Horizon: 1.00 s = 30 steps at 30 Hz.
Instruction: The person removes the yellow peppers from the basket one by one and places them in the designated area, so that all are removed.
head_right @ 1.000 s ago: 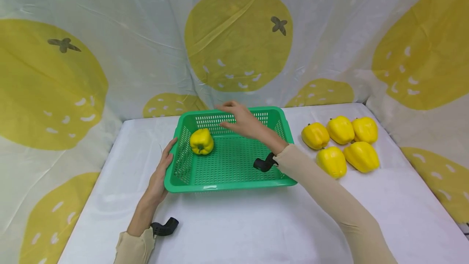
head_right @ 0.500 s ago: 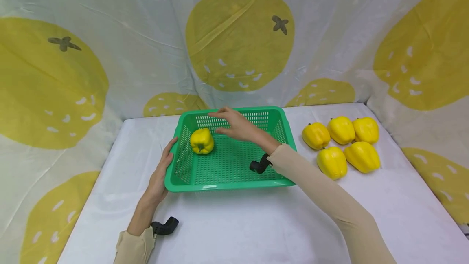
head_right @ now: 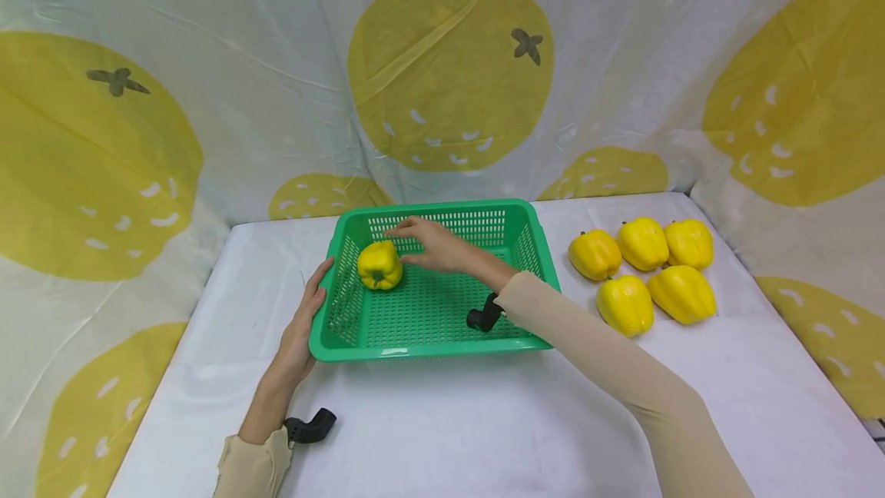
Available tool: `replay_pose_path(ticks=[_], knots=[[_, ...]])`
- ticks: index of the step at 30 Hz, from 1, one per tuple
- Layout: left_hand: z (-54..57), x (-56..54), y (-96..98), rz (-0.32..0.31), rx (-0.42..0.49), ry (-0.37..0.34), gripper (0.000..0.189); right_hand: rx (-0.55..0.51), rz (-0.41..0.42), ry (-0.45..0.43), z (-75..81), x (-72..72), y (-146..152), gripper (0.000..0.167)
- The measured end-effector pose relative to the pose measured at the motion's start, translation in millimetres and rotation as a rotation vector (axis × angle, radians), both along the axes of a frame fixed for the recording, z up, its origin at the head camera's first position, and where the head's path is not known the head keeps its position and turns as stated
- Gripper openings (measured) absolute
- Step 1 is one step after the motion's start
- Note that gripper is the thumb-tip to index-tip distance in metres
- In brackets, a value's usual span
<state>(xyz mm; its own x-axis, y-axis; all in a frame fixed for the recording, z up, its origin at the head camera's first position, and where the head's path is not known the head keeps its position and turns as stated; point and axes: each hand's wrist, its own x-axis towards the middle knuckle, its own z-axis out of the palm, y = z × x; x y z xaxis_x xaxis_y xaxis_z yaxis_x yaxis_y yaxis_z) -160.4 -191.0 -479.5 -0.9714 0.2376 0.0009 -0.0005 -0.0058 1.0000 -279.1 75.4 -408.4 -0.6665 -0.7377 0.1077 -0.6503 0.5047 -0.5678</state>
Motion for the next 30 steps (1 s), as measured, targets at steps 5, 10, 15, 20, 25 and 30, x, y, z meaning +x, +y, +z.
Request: replay_pose_path(ticks=[5, 10, 15, 20, 25, 30], knots=[[0.3, -0.2, -0.3, -0.002, -0.003, 0.003, 0.052, 0.017, 0.047, 0.010, -8.1, -2.1, -4, 0.054], [-0.1, -0.7, -0.2, -0.005, -0.004, 0.008, 0.052, 0.021, 0.066, -0.007, -11.0, -2.4, -9, 0.053], [-1.2, -1.5, -0.2, -0.009, 0.003, 0.006, 0.052, 0.022, 0.073, -0.019, -15.0, -4.5, -13, 0.053], [-0.2, -0.8, 0.1, -0.004, 0.002, 0.001, 0.052, 0.028, 0.080, -0.029, -21.9, -7.3, -16, 0.051], [0.4, 0.3, -0.3, -0.002, -0.002, 0.001, 0.053, 0.009, 0.092, -0.038, -24.5, -6.5, -18, 0.050], [0.4, 0.3, -0.4, -0.004, 0.004, -0.001, 0.053, 0.013, 0.077, 0.009, -26.6, -6.1, -19, 0.049]])
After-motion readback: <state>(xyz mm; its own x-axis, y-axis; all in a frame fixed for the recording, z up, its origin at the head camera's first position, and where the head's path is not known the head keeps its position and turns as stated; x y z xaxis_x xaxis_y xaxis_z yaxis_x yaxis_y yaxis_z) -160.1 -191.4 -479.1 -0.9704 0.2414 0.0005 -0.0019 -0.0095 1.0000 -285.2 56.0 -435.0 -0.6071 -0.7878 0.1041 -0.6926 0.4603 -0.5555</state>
